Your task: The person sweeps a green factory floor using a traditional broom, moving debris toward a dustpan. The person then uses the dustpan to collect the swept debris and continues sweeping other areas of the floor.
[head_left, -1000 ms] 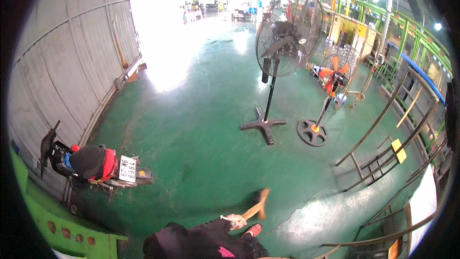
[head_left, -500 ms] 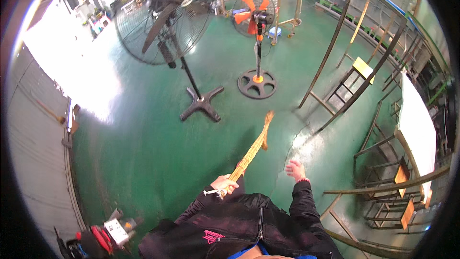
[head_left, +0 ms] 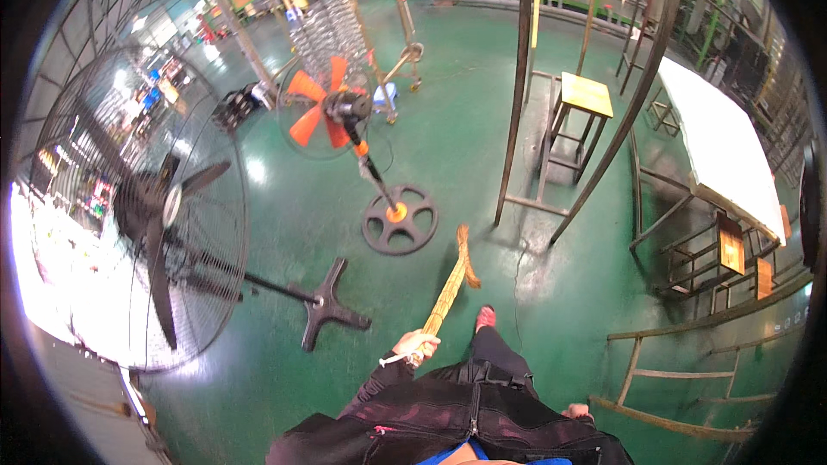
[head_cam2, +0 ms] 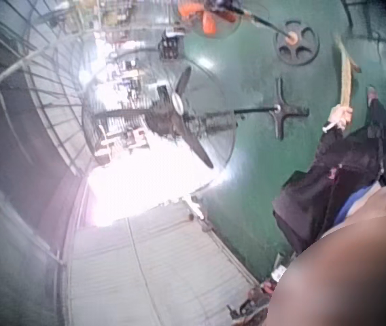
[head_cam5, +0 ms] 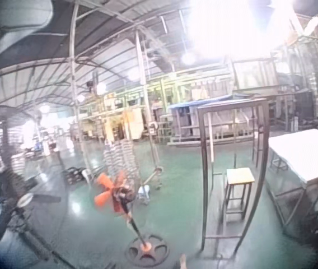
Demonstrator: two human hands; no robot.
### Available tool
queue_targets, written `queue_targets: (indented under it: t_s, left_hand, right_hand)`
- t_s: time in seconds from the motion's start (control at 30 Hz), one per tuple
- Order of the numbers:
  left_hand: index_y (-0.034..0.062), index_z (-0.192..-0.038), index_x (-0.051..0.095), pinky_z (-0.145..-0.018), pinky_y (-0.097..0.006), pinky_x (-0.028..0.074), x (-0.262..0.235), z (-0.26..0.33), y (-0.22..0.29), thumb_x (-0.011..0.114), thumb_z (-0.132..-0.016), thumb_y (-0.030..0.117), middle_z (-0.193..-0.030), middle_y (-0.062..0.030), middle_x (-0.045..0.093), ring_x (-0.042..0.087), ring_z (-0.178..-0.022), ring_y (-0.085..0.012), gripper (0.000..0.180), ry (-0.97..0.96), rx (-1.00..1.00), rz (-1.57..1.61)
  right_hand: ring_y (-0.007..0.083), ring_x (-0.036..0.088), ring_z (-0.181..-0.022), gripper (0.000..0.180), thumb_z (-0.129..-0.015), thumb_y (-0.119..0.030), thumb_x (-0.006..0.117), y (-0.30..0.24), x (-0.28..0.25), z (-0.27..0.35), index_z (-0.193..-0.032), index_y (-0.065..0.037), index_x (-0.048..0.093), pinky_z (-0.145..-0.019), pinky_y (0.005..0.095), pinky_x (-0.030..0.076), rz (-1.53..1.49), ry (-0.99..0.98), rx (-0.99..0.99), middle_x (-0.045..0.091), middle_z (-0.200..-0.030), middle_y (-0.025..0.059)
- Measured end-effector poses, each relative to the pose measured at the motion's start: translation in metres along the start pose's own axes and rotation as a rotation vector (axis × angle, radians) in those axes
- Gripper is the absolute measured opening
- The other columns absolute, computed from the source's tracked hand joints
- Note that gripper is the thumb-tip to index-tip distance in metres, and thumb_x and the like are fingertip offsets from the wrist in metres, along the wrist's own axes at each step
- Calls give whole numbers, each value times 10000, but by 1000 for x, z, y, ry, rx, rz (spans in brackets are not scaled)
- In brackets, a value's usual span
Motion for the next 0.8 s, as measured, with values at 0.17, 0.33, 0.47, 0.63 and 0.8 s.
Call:
queue_targets:
  t_s: [0.17,0.33,0.47,0.63,0.8]
  left_hand:
    - [49,-821,392,-329,-193,317,27,-61,105,565,-714,-48,-604,-26,423,381,-399,-56,225,-9,-19,67]
    - [70,-891,412,-345,-196,319,54,-83,194,566,-714,-53,-614,-28,422,382,-410,-65,265,74,8,-4]
    - [84,-948,408,-358,-200,316,74,-89,259,553,-720,-62,-621,-31,423,384,-424,-73,307,106,76,73]
    - [91,-1000,398,-364,-201,329,80,-133,367,550,-724,-69,-652,-38,440,401,-447,-69,354,61,135,88]
    - [63,-984,433,-377,-213,360,66,-172,489,552,-714,-60,-665,-53,475,431,-457,-79,320,68,173,-20]
  right_hand:
    - [267,574,-676,131,-667,-239,530,-11,-115,-82,-666,-128,600,-654,387,453,-118,235,60,581,-686,96]
    - [386,543,-755,181,-678,-130,496,-22,-305,-292,-789,-13,579,-686,427,449,-447,542,11,584,-772,197]
    - [199,544,-779,343,-778,-177,498,-104,-529,-392,-1114,-114,475,-617,344,453,-1248,-144,-183,565,-939,98]
    - [161,543,-797,371,-795,-223,498,-276,-734,-449,-1147,-110,468,-637,319,457,-1250,-262,-659,571,-957,59]
    - [178,572,-567,302,-823,-25,369,-354,-814,-535,-1109,-60,460,-505,300,485,-1789,60,-517,581,-788,101]
Point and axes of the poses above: each hand's wrist, its own z-axis away from the middle knuckle, its own x-axis out of the palm, y = z × x, the point moved 1 cm from there along -z, towards the middle knuckle
